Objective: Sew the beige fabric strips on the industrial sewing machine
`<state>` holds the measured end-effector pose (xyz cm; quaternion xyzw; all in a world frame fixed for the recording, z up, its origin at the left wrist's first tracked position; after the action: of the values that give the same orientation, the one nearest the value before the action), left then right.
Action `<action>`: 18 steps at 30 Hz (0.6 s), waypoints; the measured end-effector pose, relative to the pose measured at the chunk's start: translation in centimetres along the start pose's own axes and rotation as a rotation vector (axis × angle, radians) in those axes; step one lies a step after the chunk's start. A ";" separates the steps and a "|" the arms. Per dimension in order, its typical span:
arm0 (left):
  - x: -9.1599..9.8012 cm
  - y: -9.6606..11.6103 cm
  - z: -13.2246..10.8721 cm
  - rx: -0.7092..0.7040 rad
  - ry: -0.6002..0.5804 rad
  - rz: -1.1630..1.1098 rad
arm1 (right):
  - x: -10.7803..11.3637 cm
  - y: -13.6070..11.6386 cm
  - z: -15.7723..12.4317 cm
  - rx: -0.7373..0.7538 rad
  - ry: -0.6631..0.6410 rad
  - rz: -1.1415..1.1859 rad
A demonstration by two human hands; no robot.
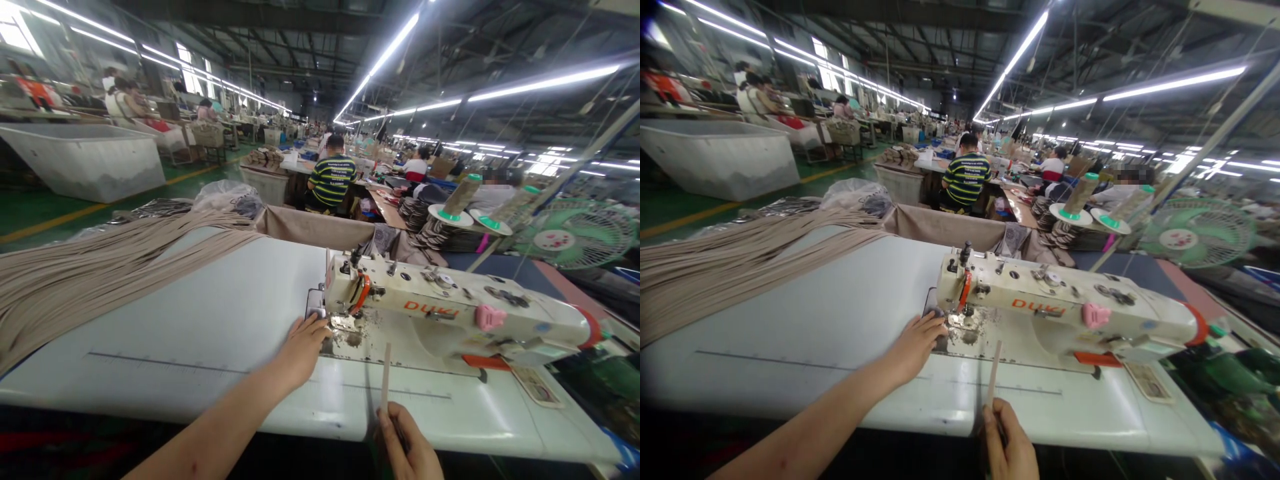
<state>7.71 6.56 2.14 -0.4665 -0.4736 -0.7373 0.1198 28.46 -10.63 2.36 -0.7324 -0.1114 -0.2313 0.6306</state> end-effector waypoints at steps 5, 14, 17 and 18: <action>1.5 -2.4 2.9 0.024 0.065 -0.067 | -1.6 -1.0 0.8 0.069 0.024 -0.053; 2.7 -4.2 9.2 0.018 0.069 -0.063 | -5.8 -3.2 3.3 0.156 -0.164 -0.135; 3.0 -4.1 10.5 0.012 0.065 -0.061 | -6.6 -4.2 4.1 0.176 -0.170 -0.155; 3.0 -4.1 10.9 0.014 0.064 -0.058 | -6.8 -4.4 4.5 0.176 -0.170 -0.158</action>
<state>9.82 18.31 3.41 -0.4279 -0.4882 -0.7516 0.1167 21.46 -4.63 2.53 -0.6802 -0.2418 -0.2068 0.6603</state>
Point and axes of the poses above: each hand's wrist, its own z-axis towards the middle knuckle, its own x-axis out of the back of the hand, y = z × x, the point moved 5 cm from there along z, towards the middle knuckle, and after that the axes turned 4 degrees about -y, right-handed, at the moved point
